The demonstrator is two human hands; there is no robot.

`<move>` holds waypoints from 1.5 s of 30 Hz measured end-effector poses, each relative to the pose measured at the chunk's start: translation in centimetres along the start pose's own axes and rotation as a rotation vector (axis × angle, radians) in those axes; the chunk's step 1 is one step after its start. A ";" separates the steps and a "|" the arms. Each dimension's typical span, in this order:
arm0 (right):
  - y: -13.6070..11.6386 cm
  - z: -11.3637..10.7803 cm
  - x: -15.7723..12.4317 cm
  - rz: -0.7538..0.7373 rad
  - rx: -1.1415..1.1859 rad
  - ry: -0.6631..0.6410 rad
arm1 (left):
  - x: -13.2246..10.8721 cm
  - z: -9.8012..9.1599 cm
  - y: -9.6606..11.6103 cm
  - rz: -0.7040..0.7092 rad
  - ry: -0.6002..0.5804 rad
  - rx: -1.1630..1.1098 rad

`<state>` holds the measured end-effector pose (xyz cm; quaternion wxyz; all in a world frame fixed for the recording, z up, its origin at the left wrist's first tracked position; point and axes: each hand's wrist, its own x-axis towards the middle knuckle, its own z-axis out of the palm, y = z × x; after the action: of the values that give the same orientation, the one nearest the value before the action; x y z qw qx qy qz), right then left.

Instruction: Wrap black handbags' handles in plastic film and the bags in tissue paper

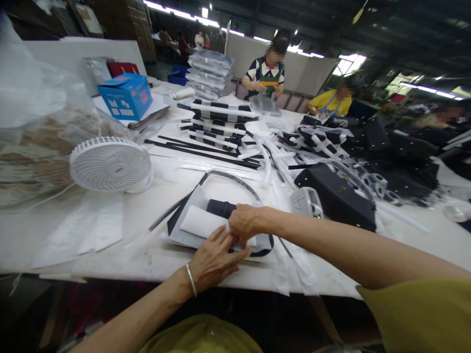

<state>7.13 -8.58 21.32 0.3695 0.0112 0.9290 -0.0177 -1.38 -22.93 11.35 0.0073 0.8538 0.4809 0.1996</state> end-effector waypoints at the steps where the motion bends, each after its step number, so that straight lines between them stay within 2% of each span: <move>1: 0.0 0.2 0.1 -0.046 -0.060 0.041 | 0.0 0.0 0.0 -0.001 0.006 -0.005; 4: 0.3 0.9 0.5 -0.182 -0.196 0.138 | -0.1 0.0 0.0 -0.007 0.025 -0.016; 10: 2.1 1.5 1.7 -0.448 -0.325 0.306 | -0.1 0.4 -0.1 -0.014 0.049 -0.021; 14: 3.8 2.1 2.3 -0.523 -0.364 0.419 | 0.0 0.7 -0.1 -0.030 0.033 -0.021; 16: 4.8 2.3 2.5 -0.514 -0.383 0.474 | 0.1 0.7 -0.1 -0.032 0.025 -0.015; 19: 6.3 2.4 2.3 -0.377 -0.392 0.526 | 0.1 0.4 0.0 -0.023 0.007 -0.001; 23: 7.6 2.0 0.7 0.033 -0.357 0.676 | 0.1 0.1 0.2 -0.037 -0.013 -0.001; 25: 6.9 2.3 -0.7 0.202 -0.262 0.821 | 0.0 0.1 0.3 -0.051 -0.005 -0.024; 27: 5.0 3.4 -2.0 0.302 -0.066 0.975 | 0.0 0.3 0.4 -0.071 0.029 -0.058; 30: 1.2 6.9 -3.0 0.355 0.281 1.134 | -0.1 0.7 0.4 -0.080 0.082 -0.089; 33: -1.5 10.6 -2.7 0.346 0.412 1.096 | -0.1 0.8 0.3 -0.049 0.077 -0.073; 35: -2.1 11.7 -2.4 0.355 0.442 1.037 | 0.0 0.7 0.2 -0.032 0.074 -0.052; 37: -2.0 11.1 -2.4 0.398 0.501 0.964 | 0.0 0.7 0.1 -0.029 0.076 -0.033; 39: -1.8 9.3 -2.5 0.497 0.592 0.958 | 0.0 0.7 0.2 -0.034 0.080 -0.017; 42: -2.1 6.9 -1.9 0.607 0.713 1.115 | 0.0 0.4 0.4 -0.044 0.073 0.008; 43: -2.3 6.9 -1.3 0.612 0.713 1.165 | 0.0 0.3 0.5 -0.045 0.062 0.012; 45: -2.5 8.1 0.5 0.596 0.612 1.206 | 0.0 0.1 0.6 -0.049 0.039 0.003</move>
<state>12.20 -11.42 15.18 -0.2356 0.3736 0.8818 -0.1656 -0.86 -23.27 11.35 0.0016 0.8378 0.5019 0.2151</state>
